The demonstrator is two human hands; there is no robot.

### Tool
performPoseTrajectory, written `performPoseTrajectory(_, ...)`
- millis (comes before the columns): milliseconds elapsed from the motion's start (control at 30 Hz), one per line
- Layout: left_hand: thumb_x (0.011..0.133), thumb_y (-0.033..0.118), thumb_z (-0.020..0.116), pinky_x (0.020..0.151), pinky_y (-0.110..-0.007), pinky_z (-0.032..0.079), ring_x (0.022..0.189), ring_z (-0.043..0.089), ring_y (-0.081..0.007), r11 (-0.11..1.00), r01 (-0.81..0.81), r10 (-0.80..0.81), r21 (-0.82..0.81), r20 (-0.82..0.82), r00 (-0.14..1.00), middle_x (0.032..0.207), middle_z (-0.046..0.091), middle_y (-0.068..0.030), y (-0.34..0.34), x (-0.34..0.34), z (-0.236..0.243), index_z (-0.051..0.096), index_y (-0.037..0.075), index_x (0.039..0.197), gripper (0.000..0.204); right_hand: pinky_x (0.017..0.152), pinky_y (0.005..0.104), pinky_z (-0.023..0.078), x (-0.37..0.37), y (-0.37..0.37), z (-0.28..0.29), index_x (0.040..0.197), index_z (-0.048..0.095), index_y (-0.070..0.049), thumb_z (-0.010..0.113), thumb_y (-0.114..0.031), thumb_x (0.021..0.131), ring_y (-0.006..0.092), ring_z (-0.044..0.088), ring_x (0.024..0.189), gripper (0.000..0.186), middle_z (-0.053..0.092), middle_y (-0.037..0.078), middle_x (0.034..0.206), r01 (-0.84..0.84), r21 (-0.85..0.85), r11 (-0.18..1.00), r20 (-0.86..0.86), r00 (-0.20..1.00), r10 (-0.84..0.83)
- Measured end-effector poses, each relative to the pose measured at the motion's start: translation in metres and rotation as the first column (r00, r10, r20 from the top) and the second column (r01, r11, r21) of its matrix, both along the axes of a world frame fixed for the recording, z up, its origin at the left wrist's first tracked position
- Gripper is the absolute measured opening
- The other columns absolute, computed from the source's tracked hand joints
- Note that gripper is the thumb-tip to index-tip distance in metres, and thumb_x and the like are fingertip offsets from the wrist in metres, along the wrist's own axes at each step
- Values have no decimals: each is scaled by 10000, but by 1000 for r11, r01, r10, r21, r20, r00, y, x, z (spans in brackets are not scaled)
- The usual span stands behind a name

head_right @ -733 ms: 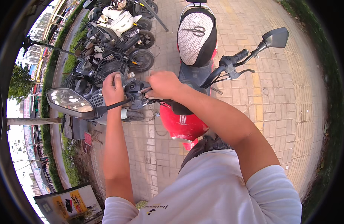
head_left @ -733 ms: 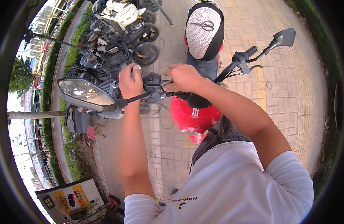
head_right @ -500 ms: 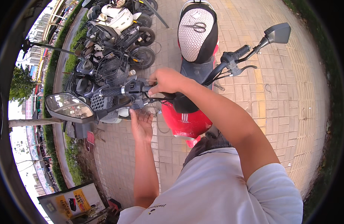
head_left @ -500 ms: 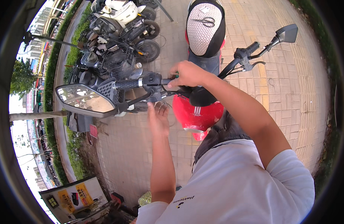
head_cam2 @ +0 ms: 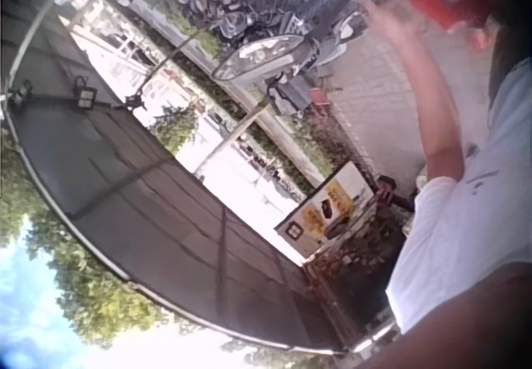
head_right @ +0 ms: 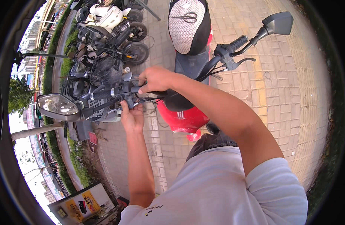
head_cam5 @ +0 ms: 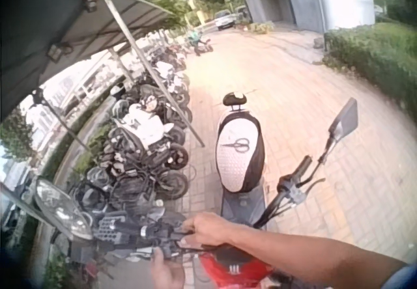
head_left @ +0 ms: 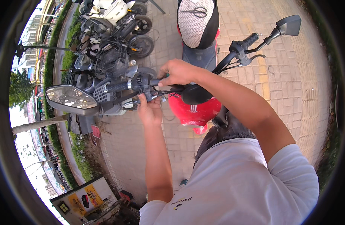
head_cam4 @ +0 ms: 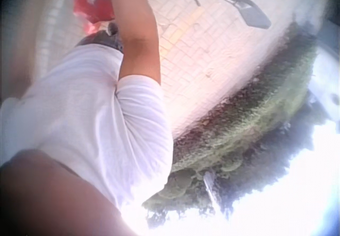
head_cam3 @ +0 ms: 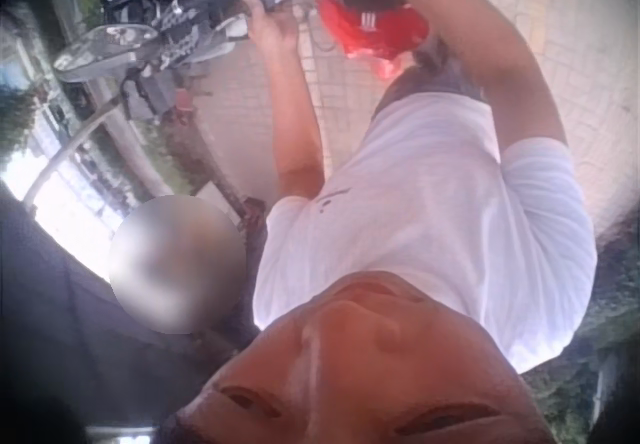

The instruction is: The person uses a screwdriver to adjust components on the handlebars of a red scooter, then removes a small white sticker from the scooter's body. The person manipulates the sticker with both hands and places it on the scooter seat.

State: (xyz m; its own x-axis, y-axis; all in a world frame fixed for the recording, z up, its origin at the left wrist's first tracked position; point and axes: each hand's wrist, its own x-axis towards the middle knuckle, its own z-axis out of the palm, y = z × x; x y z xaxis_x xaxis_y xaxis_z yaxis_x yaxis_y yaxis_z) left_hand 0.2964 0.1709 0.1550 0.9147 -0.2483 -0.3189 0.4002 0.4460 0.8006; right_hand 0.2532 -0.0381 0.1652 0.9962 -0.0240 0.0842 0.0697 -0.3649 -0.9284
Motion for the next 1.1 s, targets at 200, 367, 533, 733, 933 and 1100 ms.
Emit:
performPoseTrajectory(200,950,353,589,955,-395,440,1065,560,-204,985,136,-137,-108,-4,991,1227,595,-55,7,6,-5,533,80,1264,420,758,351,500,40,-9,-4,1056,696,32,788,-427,734,225,653,843,568,708,131,936,-178,314,933,-105,970,220)
performPoseTrajectory(367,932,355,604,1026,-450,413,1157,531,-245,972,180,-174,-152,54,983,1278,573,-76,2,3,1,506,59,1298,480,714,326,496,68,-8,13,1017,702,47,837,-447,639,223,646,805,637,704,132,902,-348,179,920,-135,918,373)
performPoseTrajectory(533,906,334,641,1062,-468,411,1197,522,-266,941,270,-250,-203,120,961,1302,560,-99,10,8,-8,476,47,1326,534,669,328,489,67,-6,18,935,719,34,834,-394,639,209,642,746,533,701,117,814,-366,214,905,-125,909,397)
performPoseTrajectory(733,904,338,647,1054,-452,435,1185,534,-296,956,280,-268,-87,123,955,1313,552,-117,17,9,-6,448,45,1361,579,671,348,482,62,-4,21,928,721,25,817,-361,661,221,648,746,479,709,120,822,-331,132,934,-60,938,341)
performPoseTrajectory(933,909,314,645,1073,-462,418,1223,516,-320,944,281,-273,-172,66,960,1355,532,-114,14,6,1,442,57,1377,571,698,357,489,69,-3,15,944,715,22,819,-361,658,247,655,760,489,714,143,840,-327,104,939,-29,943,332)
performPoseTrajectory(1100,868,377,675,987,-466,456,1127,553,-297,953,262,-262,-150,23,965,1283,573,-101,14,19,-3,489,95,1333,574,716,365,499,63,-1,1,956,717,15,820,-432,665,260,667,788,543,717,146,861,-212,170,962,-23,975,219)
